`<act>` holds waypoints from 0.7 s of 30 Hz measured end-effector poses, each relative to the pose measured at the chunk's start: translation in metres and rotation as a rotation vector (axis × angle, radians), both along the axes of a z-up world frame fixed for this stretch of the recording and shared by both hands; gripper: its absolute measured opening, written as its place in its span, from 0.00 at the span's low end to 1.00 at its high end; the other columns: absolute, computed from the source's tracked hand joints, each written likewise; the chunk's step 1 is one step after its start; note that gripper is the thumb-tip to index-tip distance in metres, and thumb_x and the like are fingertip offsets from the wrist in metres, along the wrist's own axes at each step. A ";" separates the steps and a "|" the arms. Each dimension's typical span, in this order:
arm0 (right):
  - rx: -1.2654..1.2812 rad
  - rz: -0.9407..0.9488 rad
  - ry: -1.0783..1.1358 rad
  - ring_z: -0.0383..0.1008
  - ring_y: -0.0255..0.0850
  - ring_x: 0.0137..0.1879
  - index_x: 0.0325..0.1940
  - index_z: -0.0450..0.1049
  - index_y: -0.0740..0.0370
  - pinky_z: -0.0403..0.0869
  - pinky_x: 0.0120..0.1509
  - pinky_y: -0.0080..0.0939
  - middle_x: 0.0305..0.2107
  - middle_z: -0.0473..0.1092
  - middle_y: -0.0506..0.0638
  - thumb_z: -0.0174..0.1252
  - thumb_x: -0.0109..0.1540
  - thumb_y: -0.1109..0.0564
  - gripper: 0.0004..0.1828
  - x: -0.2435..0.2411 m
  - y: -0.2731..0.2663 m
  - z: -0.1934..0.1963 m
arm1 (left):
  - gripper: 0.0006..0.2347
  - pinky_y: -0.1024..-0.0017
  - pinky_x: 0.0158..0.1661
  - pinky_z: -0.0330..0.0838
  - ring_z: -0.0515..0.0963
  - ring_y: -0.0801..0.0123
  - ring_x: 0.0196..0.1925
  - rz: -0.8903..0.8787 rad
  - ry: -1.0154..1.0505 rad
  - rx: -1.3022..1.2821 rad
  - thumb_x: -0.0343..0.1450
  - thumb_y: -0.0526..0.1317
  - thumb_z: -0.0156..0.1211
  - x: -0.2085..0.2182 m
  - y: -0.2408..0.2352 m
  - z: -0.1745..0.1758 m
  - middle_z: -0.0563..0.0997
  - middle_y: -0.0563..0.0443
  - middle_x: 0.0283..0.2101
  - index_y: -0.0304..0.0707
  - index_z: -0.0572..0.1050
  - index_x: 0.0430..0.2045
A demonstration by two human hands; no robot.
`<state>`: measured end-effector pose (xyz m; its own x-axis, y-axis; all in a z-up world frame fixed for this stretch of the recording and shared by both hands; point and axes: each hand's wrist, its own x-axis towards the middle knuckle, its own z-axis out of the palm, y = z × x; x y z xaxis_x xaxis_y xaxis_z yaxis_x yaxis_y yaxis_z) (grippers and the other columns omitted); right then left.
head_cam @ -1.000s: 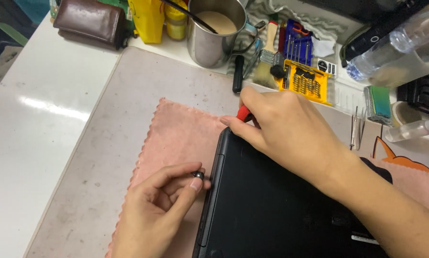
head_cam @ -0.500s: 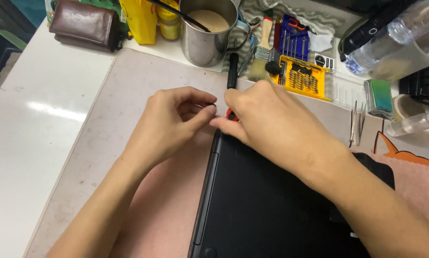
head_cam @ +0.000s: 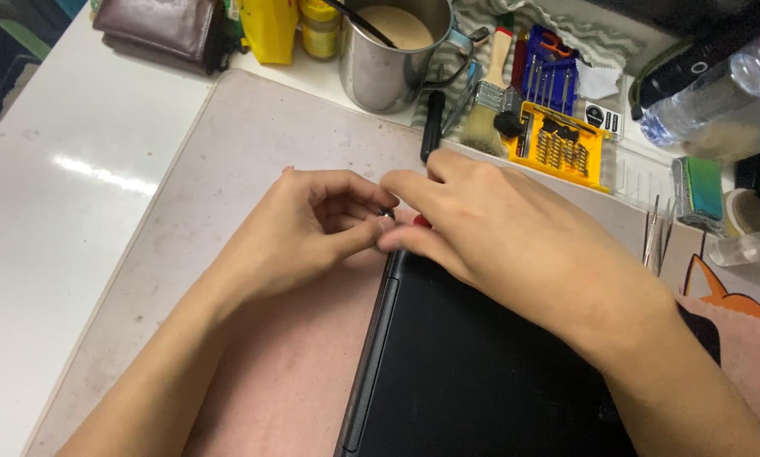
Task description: The person uses a red screwdriver to remove several screws from the bottom panel of a black laptop. They place the removed screws on the desk and continue unscrewing different sections of the laptop base.
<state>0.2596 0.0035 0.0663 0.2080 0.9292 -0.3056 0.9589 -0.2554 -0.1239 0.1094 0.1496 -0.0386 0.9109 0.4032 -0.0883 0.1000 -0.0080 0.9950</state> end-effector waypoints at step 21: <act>-0.033 0.017 0.003 0.80 0.60 0.42 0.52 0.74 0.54 0.74 0.40 0.65 0.44 0.69 0.55 0.54 0.70 0.68 0.12 -0.009 -0.002 -0.004 | 0.08 0.77 0.48 0.93 0.94 0.75 0.42 -0.023 0.054 -0.098 0.74 0.29 0.73 0.001 -0.005 0.009 0.97 0.46 0.40 0.29 0.91 0.46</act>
<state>0.2506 0.0012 0.0624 0.1910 0.9220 -0.3368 0.9628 -0.2428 -0.1185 0.1102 0.1449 -0.0299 0.9128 0.3690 -0.1749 0.1540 0.0856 0.9844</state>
